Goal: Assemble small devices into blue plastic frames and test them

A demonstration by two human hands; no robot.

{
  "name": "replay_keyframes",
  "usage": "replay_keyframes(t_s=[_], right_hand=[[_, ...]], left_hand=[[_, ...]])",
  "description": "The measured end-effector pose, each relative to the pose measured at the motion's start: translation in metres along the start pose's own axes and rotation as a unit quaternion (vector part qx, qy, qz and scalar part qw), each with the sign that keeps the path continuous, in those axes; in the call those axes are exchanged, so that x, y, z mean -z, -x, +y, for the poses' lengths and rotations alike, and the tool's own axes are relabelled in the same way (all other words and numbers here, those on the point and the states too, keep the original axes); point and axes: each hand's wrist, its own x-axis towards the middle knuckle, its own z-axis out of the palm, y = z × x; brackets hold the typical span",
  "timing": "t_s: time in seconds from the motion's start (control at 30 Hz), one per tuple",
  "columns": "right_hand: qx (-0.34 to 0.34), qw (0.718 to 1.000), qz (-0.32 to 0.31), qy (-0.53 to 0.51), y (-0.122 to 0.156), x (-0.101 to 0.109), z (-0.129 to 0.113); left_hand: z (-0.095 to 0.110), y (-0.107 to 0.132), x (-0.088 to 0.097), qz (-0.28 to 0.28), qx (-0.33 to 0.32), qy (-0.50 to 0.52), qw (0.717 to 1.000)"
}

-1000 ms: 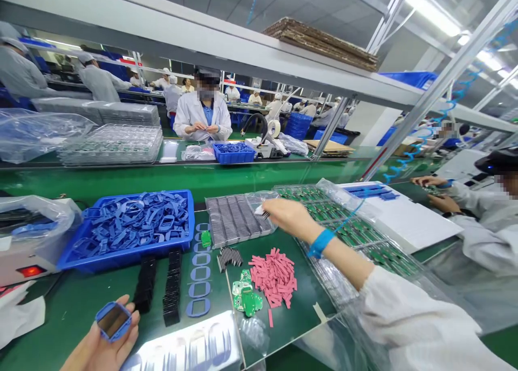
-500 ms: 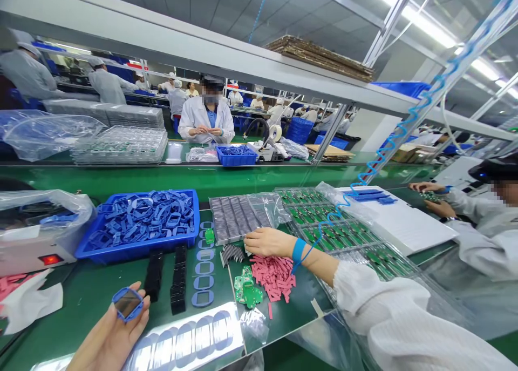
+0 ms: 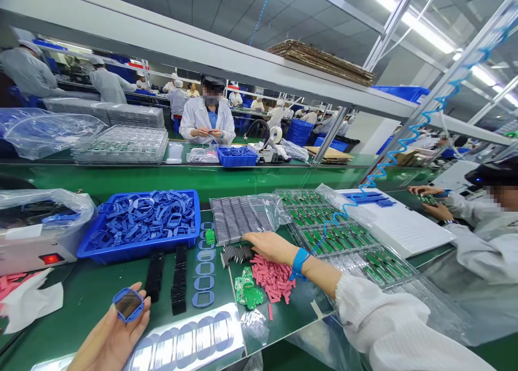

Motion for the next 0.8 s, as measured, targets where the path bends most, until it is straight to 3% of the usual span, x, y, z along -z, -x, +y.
replay_keyframes(t_s=[0.13, 0.23, 0.43, 0.8], right_hand=[[-0.105, 0.992, 0.054, -0.032, 0.018, -0.004, -0.005], [-0.141, 0.986, 0.075, -0.052, 0.030, -0.010, -0.016], [-0.138, 0.984, 0.077, -0.083, 0.041, -0.024, -0.035], [-0.127, 0.981, 0.115, -0.087, 0.051, -0.026, -0.034]], left_hand=[[0.000, 0.000, -0.002, 0.000, -0.006, -0.007, 1.000], [0.000, -0.001, -0.001, 0.010, -0.004, -0.011, 1.000], [0.000, -0.001, 0.000, 0.024, -0.010, -0.025, 0.999], [0.001, -0.002, -0.003, 0.018, -0.009, -0.021, 1.000]])
